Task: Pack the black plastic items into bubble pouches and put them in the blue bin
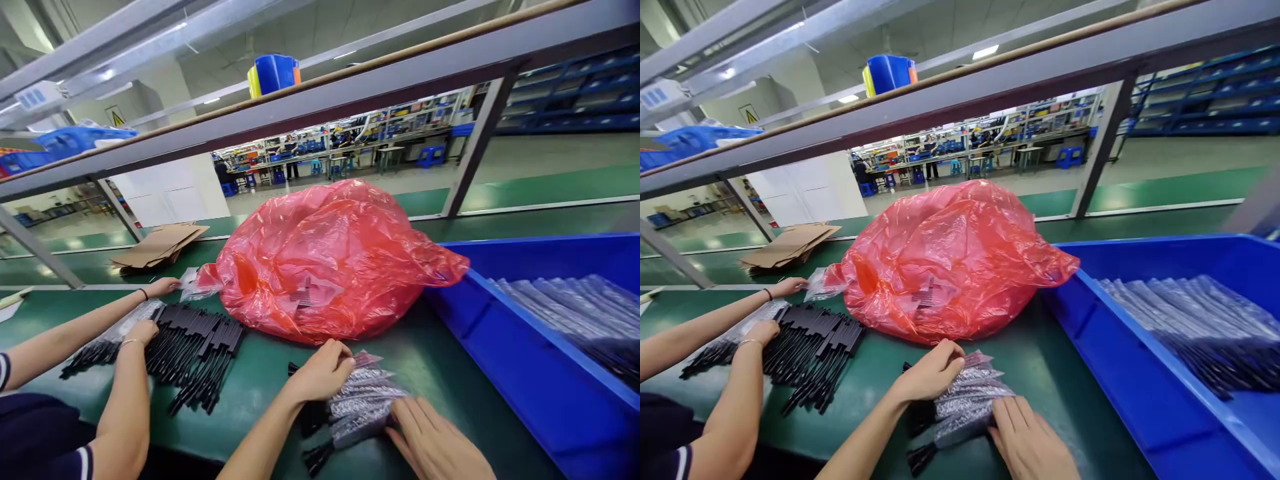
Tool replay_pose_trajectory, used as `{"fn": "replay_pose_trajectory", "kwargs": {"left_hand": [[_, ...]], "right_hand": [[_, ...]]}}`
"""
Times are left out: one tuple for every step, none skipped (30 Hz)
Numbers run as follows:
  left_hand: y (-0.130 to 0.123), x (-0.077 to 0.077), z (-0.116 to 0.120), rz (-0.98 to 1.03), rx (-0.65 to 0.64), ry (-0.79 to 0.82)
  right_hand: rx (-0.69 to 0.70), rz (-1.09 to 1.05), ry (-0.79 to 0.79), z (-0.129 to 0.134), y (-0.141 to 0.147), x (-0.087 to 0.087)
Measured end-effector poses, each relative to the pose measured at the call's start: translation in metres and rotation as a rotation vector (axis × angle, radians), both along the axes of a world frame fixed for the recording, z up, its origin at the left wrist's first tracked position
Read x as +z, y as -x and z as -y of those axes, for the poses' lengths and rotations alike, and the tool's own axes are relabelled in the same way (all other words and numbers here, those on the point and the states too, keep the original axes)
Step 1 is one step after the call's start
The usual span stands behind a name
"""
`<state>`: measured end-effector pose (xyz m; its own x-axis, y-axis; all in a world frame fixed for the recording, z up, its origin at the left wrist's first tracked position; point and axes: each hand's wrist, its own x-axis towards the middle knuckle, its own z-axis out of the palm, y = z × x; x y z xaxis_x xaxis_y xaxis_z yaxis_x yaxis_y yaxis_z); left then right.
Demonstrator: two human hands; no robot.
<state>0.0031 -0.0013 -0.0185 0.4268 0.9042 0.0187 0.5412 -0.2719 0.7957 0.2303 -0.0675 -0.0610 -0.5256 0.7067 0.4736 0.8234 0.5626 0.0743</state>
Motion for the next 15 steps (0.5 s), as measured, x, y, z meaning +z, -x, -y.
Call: {"fn": "replay_pose_trajectory", "kwargs": {"left_hand": [[0.001,-0.002,-0.001,0.015,-0.014,0.012],[0.001,-0.003,-0.002,0.028,-0.031,0.028],[0.001,-0.004,-0.004,0.043,-0.049,0.045],[0.0,-0.005,-0.005,0.06,-0.068,0.061],[0.0,-0.005,-0.006,0.076,-0.084,0.073],[0.0,-0.005,-0.006,0.09,-0.095,0.081],[0.0,-0.005,-0.006,0.102,-0.101,0.086],[0.001,-0.006,-0.005,0.11,-0.108,0.089],[0.002,-0.006,-0.003,0.12,-0.111,0.098],[0.005,-0.007,0.0,0.136,-0.095,0.106],[0.008,-0.009,0.004,0.163,-0.049,0.107],[0.013,-0.012,0.009,0.199,0.024,0.098],[0.018,-0.015,0.015,0.243,0.121,0.077],[0.024,-0.018,0.02,0.289,0.234,0.043],[0.03,-0.021,0.024,0.328,0.331,0.004]], "right_hand": [[-0.004,0.044,-0.067,-0.003,0.002,0.004],[0.011,0.074,-0.113,-0.006,0.004,0.008],[0.044,0.097,-0.124,-0.009,0.006,0.011],[0.085,0.11,-0.104,-0.012,0.009,0.013],[0.13,0.116,-0.057,-0.015,0.013,0.015],[0.171,0.119,0.017,-0.018,0.017,0.016],[0.204,0.123,0.112,-0.021,0.022,0.018],[0.223,0.128,0.223,-0.025,0.027,0.021],[0.233,0.13,0.339,-0.027,0.032,0.025],[0.234,0.121,0.451,-0.029,0.037,0.029],[0.224,0.105,0.553,-0.03,0.041,0.034],[0.208,0.084,0.628,-0.03,0.044,0.038],[0.189,0.059,0.668,-0.028,0.046,0.041],[0.164,0.033,0.682,-0.025,0.046,0.042],[0.137,0.012,0.68,-0.02,0.045,0.041]]}}
